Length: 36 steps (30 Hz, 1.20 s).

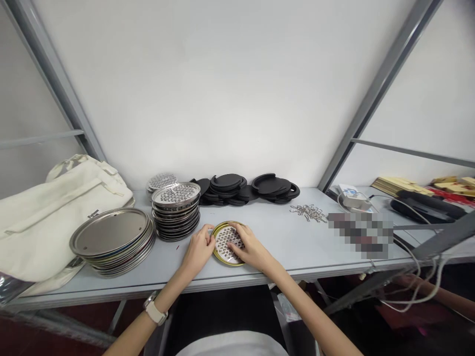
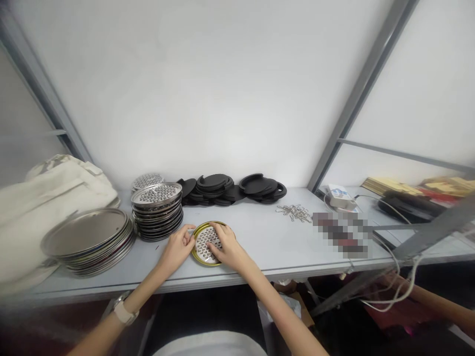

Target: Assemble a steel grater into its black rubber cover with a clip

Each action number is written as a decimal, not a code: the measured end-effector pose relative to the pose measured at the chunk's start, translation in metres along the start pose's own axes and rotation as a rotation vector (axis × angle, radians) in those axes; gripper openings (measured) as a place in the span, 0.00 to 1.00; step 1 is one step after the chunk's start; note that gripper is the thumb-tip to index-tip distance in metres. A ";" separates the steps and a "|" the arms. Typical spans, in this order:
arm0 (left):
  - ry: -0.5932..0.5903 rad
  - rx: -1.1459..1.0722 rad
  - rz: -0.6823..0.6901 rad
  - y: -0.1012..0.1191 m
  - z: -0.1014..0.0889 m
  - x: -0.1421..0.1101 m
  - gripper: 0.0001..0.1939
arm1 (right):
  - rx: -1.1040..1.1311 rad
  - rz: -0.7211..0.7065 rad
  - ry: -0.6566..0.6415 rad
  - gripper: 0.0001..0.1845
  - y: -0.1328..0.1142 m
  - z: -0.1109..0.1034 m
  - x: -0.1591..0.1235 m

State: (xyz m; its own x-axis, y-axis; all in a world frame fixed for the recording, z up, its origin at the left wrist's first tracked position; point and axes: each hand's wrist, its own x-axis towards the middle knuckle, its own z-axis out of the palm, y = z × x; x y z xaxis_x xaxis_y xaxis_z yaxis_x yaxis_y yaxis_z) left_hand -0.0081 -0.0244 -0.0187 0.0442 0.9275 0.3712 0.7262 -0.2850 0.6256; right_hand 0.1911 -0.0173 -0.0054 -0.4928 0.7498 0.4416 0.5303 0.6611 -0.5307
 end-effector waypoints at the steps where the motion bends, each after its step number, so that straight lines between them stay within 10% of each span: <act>1: -0.014 0.024 -0.006 0.001 0.000 -0.001 0.14 | 0.000 -0.002 -0.020 0.29 0.001 -0.003 0.001; 7: -0.031 0.234 0.003 0.012 -0.005 -0.003 0.09 | 0.045 -0.035 0.041 0.21 0.017 -0.019 0.004; 14: -0.058 0.163 0.375 0.023 -0.004 0.002 0.14 | -0.084 0.064 0.110 0.09 0.026 -0.029 -0.017; 36: -0.150 0.242 0.387 0.023 0.000 -0.002 0.16 | -0.208 0.075 0.076 0.19 0.033 -0.016 -0.022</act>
State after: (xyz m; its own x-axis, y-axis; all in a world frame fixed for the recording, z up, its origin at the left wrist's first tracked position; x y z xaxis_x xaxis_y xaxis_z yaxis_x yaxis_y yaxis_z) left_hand 0.0083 -0.0326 -0.0052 0.4282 0.7943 0.4309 0.7749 -0.5681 0.2772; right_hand 0.2305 -0.0116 -0.0211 -0.3972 0.7918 0.4640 0.6985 0.5887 -0.4069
